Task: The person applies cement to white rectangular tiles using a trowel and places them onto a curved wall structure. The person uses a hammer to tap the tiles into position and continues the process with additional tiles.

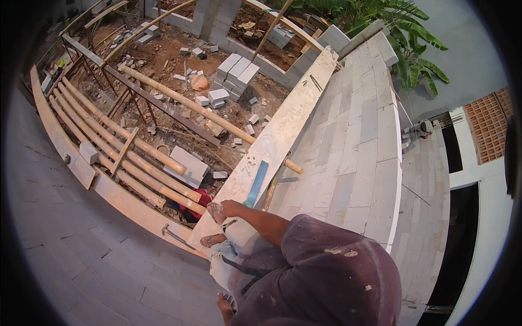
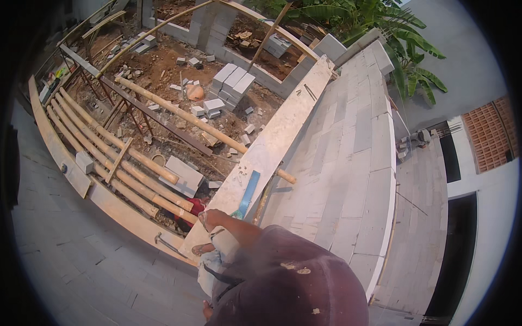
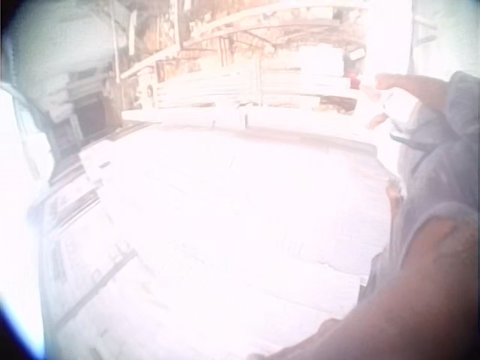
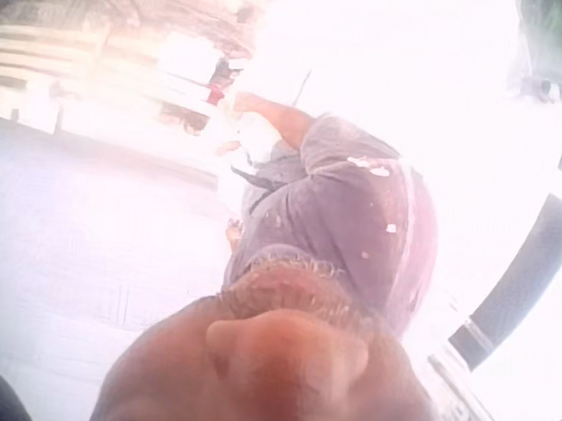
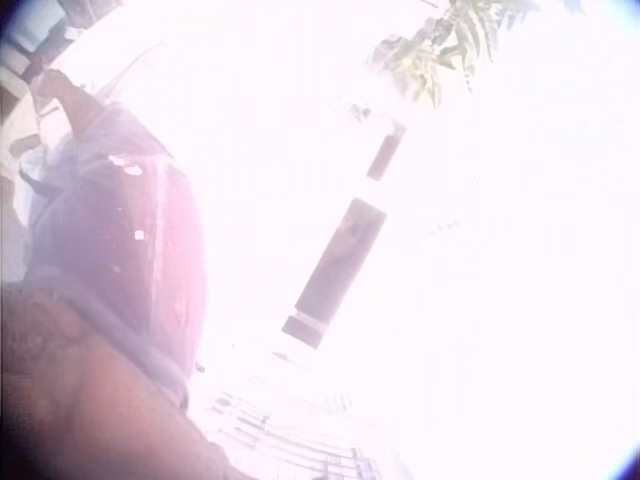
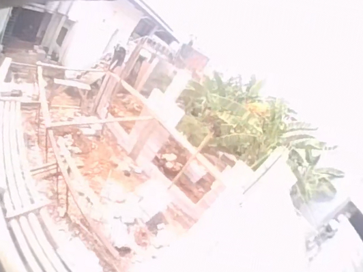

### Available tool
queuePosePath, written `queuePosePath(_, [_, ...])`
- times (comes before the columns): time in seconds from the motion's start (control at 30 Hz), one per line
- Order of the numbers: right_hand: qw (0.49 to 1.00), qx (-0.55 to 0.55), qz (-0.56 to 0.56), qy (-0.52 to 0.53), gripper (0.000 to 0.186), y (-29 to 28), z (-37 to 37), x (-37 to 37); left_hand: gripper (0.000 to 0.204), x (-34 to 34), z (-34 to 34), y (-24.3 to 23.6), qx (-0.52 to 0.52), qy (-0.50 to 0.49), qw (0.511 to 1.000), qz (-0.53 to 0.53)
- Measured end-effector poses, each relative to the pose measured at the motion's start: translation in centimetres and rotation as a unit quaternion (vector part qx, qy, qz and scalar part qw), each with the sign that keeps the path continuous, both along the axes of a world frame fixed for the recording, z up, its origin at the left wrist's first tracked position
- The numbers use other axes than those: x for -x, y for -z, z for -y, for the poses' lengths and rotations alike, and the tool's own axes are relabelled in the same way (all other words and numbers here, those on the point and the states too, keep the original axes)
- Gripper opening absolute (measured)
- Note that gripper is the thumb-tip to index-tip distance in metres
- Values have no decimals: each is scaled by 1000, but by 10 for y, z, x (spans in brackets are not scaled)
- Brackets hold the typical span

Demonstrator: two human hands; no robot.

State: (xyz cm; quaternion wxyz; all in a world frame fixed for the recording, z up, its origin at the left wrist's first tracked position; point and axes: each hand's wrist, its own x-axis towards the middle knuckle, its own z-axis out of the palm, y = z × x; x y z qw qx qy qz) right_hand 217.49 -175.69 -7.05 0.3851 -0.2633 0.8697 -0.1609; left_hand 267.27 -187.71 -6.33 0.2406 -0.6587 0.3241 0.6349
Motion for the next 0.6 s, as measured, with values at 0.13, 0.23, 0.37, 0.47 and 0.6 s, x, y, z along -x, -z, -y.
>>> queuePosePath(0.13, [993,8,103,52,39,5,-39,-3,73,26,35,1,12,26,999,16])
queuePosePath(0.23, [995,6,58,86,39,25,-84,4,75,44,49,3,38,21,999,19])
queuePosePath(0.37, [994,23,-10,106,36,88,-193,-5,76,119,92,-26,92,44,994,-34])
queuePosePath(0.47, [978,-84,4,192,32,73,-190,-10,73,163,117,-14,122,48,990,-61])
queuePosePath(0.6, [960,-141,67,233,27,63,-171,-26,39,192,121,6,141,26,984,-109])
